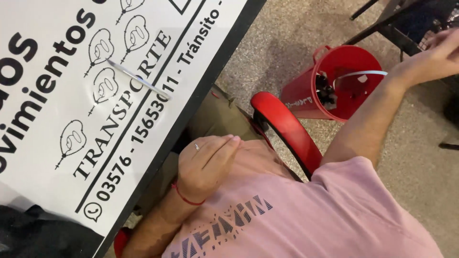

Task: Removing excess vinyl material from a cut decal sheet using a weeding tool to reveal the final design.

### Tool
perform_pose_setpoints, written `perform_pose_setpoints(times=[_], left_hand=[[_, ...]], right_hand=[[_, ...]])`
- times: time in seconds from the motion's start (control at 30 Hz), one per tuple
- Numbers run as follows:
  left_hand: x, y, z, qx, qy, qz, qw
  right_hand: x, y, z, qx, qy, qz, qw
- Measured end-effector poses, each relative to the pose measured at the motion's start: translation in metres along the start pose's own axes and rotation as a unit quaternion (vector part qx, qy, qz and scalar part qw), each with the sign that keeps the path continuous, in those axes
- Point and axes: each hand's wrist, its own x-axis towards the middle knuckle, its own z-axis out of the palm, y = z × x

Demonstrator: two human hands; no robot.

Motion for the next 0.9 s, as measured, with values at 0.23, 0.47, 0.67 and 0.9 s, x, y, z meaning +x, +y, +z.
perform_pose_setpoints(times=[0.23, 0.47, 0.67, 0.9], left_hand=[[-0.006, 0.002, -0.019, 0.020, -0.069, -0.021, 0.997], [-0.021, 0.017, -0.074, 0.098, 0.005, -0.046, 0.994], [-0.051, 0.051, -0.147, 0.229, 0.040, -0.178, 0.956], [-0.175, 0.098, -0.243, 0.600, -0.051, -0.392, 0.696]], right_hand=[[-0.164, 0.115, -0.130, -0.524, -0.592, 0.440, 0.425], [-0.081, 0.065, 0.023, -0.245, -0.424, -0.071, 0.869], [-0.033, -0.103, 0.228, 0.046, -0.487, -0.122, 0.864], [-0.041, -0.148, 0.337, -0.179, -0.712, -0.145, 0.664]])
